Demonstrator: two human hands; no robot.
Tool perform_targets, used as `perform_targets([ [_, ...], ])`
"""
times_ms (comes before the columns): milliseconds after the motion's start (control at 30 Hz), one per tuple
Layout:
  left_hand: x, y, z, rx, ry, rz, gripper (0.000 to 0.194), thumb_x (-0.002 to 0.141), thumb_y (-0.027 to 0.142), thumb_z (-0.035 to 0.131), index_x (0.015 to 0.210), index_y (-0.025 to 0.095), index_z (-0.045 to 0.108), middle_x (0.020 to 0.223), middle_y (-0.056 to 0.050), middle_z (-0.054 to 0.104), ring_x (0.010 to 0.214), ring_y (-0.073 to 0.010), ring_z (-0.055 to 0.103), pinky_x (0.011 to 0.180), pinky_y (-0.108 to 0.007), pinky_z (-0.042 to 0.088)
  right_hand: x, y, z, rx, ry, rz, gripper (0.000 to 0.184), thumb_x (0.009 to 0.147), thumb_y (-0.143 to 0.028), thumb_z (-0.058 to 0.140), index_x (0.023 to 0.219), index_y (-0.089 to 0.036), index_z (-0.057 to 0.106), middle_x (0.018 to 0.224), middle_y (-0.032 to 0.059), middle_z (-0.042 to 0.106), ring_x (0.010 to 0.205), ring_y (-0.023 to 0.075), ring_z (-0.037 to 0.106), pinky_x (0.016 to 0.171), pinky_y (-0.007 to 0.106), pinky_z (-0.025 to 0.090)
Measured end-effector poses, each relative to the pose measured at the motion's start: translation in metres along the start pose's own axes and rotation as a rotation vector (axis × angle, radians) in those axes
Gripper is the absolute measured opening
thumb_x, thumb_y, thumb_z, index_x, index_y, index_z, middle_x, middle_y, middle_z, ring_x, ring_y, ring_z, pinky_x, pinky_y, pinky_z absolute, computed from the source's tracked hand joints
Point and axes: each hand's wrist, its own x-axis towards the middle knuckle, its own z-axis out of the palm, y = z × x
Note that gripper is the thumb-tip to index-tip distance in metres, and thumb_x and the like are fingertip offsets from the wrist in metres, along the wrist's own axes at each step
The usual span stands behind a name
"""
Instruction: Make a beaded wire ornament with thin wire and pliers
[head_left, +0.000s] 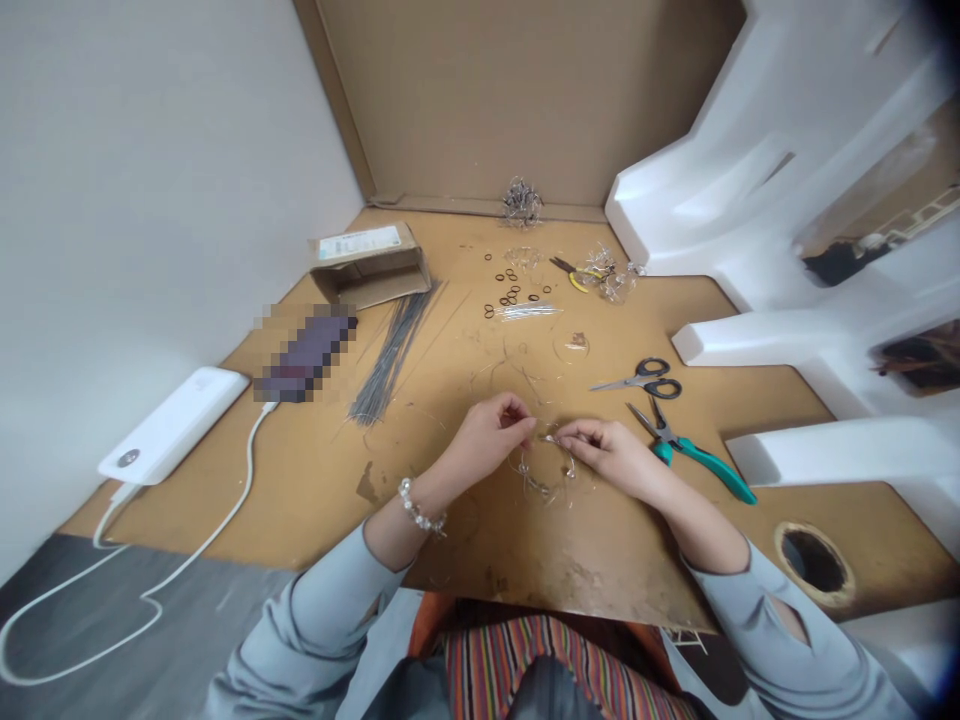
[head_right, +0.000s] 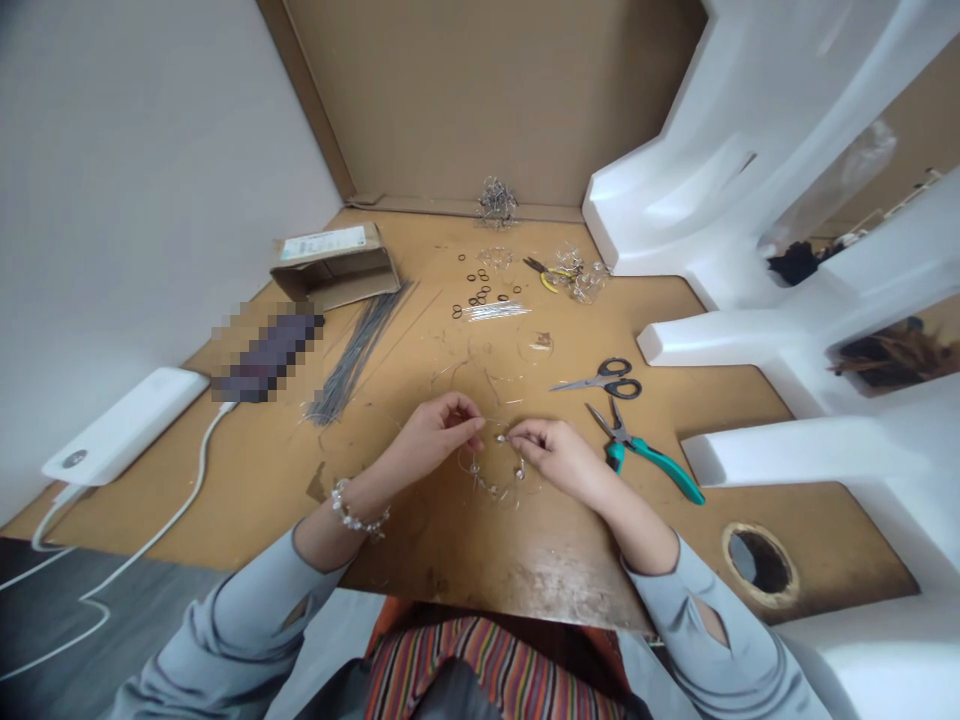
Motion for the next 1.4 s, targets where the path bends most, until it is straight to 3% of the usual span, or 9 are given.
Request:
perform_targets([
  [267, -0.0003, -0.0020, 0.0003, -0.003, -0.066, 0.088, 0.016, 0.081, 0.031, 0.056, 0.080, 0.015, 0.059, 0.067, 0.000, 0.060, 0.062, -0.0127, 0.062, 0.060, -0.024, 0.049, -0.0003, -0.0007, -0.0001, -0.009, 0.105, 0.041, 0.025, 0.083, -0.037, 0.047, 0.083, -0.018, 0.063, 0.071, 0.0005, 0.064, 0.057, 0.0110, 0.050, 0.055, 0.024, 0.040],
  [433, -0.0017, -0.0015, 0.0004, 0.096, -0.099, 0.167, 0.015, 0.082, 0.029, 0.055, 0.078, 0.015, 0.060, 0.070, -0.001, 0.060, 0.064, -0.0120, 0.061, 0.062, -0.024, 0.048, -0.0008, -0.0058, 0.0000, 0.083, 0.054, 0.122, 0.020, 0.084, -0.034, 0.043, 0.083, -0.019, 0.056, 0.062, -0.0008, 0.062, 0.048, 0.0097, 0.047, 0.048, 0.022, 0.036],
  [733, -0.0080, -0.0001, 0.0080, 0.255, -0.054, 0.200, 0.011, 0.080, 0.020, 0.052, 0.072, 0.016, 0.059, 0.065, 0.000, 0.060, 0.063, -0.0124, 0.057, 0.061, -0.023, 0.044, 0.0000, -0.0024, 0.0019, 0.131, 0.092, 0.070, 0.019, 0.078, -0.036, 0.051, 0.078, -0.018, 0.057, 0.058, -0.0044, 0.047, 0.051, 0.0092, 0.041, 0.049, 0.022, 0.034],
  [1000, -0.0088, 0.0002, 0.0087, 0.331, -0.061, 0.225, 0.012, 0.080, 0.017, 0.050, 0.072, 0.017, 0.058, 0.066, 0.000, 0.059, 0.065, -0.0121, 0.056, 0.062, -0.023, 0.042, -0.0020, -0.0017, 0.0024, 0.012, 0.149, 0.042, 0.016, 0.077, -0.033, 0.052, 0.077, -0.018, 0.059, 0.058, -0.0037, 0.049, 0.053, 0.0094, 0.043, 0.050, 0.021, 0.034],
  [1200, -0.0084, -0.0004, 0.0095, 0.355, -0.027, 0.244, 0.013, 0.080, 0.016, 0.049, 0.069, 0.017, 0.056, 0.066, 0.001, 0.057, 0.065, -0.0118, 0.055, 0.062, -0.022, 0.041, -0.0019, -0.0066, 0.0012, 0.011, 0.155, 0.056, 0.016, 0.075, -0.033, 0.054, 0.073, -0.018, 0.058, 0.057, -0.0038, 0.050, 0.052, 0.0093, 0.043, 0.050, 0.022, 0.034],
  [1400, -0.0086, 0.0040, 0.0074, 0.402, -0.067, 0.270, 0.013, 0.079, 0.012, 0.049, 0.068, 0.016, 0.056, 0.065, 0.001, 0.056, 0.063, -0.0116, 0.055, 0.062, -0.023, 0.041, -0.0007, -0.0050, 0.0021, 0.025, 0.172, 0.065, 0.015, 0.075, -0.033, 0.054, 0.072, -0.019, 0.056, 0.057, -0.0037, 0.050, 0.051, 0.0092, 0.043, 0.049, 0.022, 0.034],
])
